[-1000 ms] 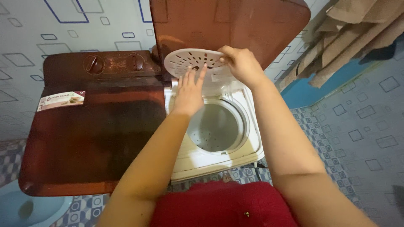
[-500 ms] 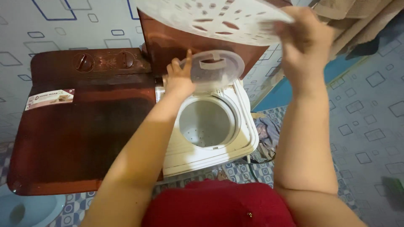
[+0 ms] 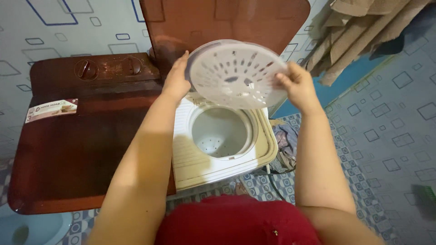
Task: Transferring clothes from a washing machine to a laundry basket and then back into the machine.
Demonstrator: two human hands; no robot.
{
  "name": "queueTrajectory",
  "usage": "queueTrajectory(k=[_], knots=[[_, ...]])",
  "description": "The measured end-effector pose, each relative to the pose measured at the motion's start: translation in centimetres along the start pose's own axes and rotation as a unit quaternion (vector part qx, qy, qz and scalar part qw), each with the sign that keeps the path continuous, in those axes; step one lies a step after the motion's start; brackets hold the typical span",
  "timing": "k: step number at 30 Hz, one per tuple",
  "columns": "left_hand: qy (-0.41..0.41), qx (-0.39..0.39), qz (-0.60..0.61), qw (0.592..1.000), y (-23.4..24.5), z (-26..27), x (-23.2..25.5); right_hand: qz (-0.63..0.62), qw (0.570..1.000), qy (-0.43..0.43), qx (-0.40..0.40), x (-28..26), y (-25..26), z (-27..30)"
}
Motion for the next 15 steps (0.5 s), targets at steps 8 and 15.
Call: queueTrajectory(k=[8, 15], knots=[[-0.051, 0.085, -0.066, 0.993, -0.3, 1.1, 0.9, 0.1, 0.991, -0.068, -0.053, 5.3, -6.7, 2.7], [0.028, 0.015, -0.081, 0.996, -2.8, 6.5, 2.5, 0.269, 0.95, -0.069, -0.142, 10.5, -10.8, 5.5]])
Point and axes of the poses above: each hand's wrist, its own z-axis away from the middle knuckle, its own y-axis out of the back of the hand, x = y × z, the point moved 5 cm from there along -z, towards the middle knuckle, and after that the axes turned 4 degrees about x, right-handed, at the moved point
